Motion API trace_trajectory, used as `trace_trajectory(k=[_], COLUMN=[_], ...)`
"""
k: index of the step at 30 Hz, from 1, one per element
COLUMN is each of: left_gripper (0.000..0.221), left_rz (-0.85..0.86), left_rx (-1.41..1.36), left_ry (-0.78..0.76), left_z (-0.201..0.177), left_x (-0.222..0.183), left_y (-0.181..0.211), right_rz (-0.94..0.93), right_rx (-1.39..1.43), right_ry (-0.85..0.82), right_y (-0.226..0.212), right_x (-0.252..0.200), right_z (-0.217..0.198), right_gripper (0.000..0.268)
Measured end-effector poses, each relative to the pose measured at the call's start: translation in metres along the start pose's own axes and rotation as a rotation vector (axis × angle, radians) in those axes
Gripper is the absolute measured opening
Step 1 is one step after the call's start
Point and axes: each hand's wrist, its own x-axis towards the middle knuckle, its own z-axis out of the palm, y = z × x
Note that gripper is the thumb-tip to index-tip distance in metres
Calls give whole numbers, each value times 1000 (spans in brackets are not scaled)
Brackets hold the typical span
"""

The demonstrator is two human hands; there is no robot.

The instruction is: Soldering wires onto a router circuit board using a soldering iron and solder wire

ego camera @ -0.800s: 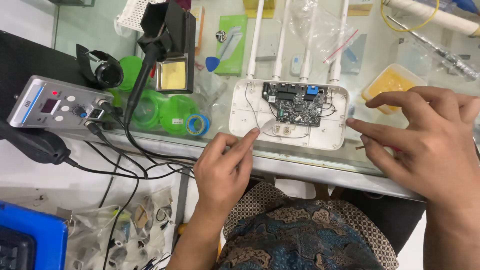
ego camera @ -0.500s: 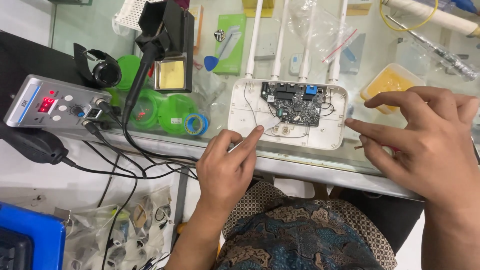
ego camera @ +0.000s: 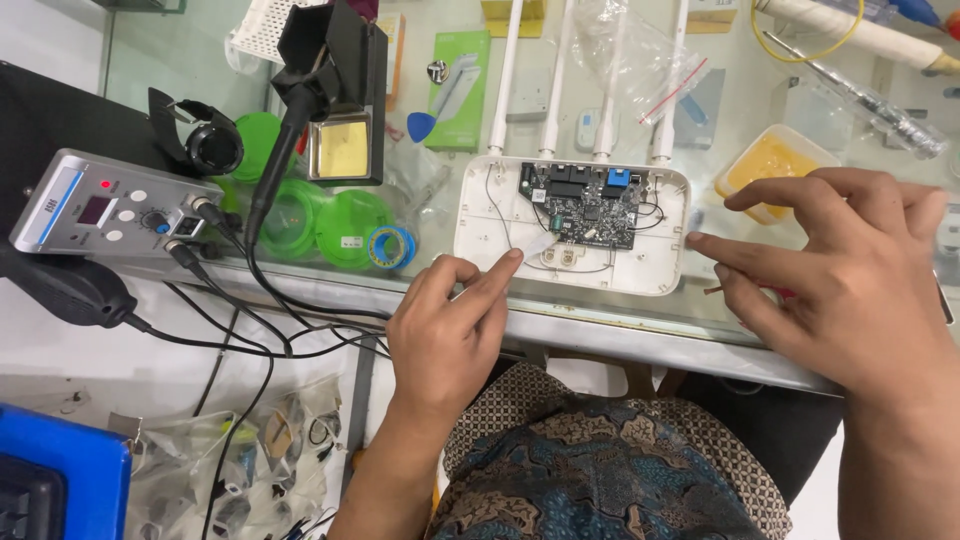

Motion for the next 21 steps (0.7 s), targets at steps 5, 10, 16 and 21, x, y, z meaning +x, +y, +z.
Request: trace_trajectory(k=[5,10,16,21], left_gripper=[33,24,30,53], left_rz=[-42,-142,58,170], left_rx=[-111,-346,-288,-72], left_ry=[3,-18,-156,-205], left_z=[-12,-13,27,63], left_x=[4,21,59,65], left_y=[1,27,80,101], right_rz=[-10,200,367,289], right_rx=[49,201,99,-96], right_ry=[128,423,21,18], right_y=[10,4,4,12], right_x=[-4,0,10,3], right_z=[3,-18,-23,-9], right_gripper=[26,22,77,78])
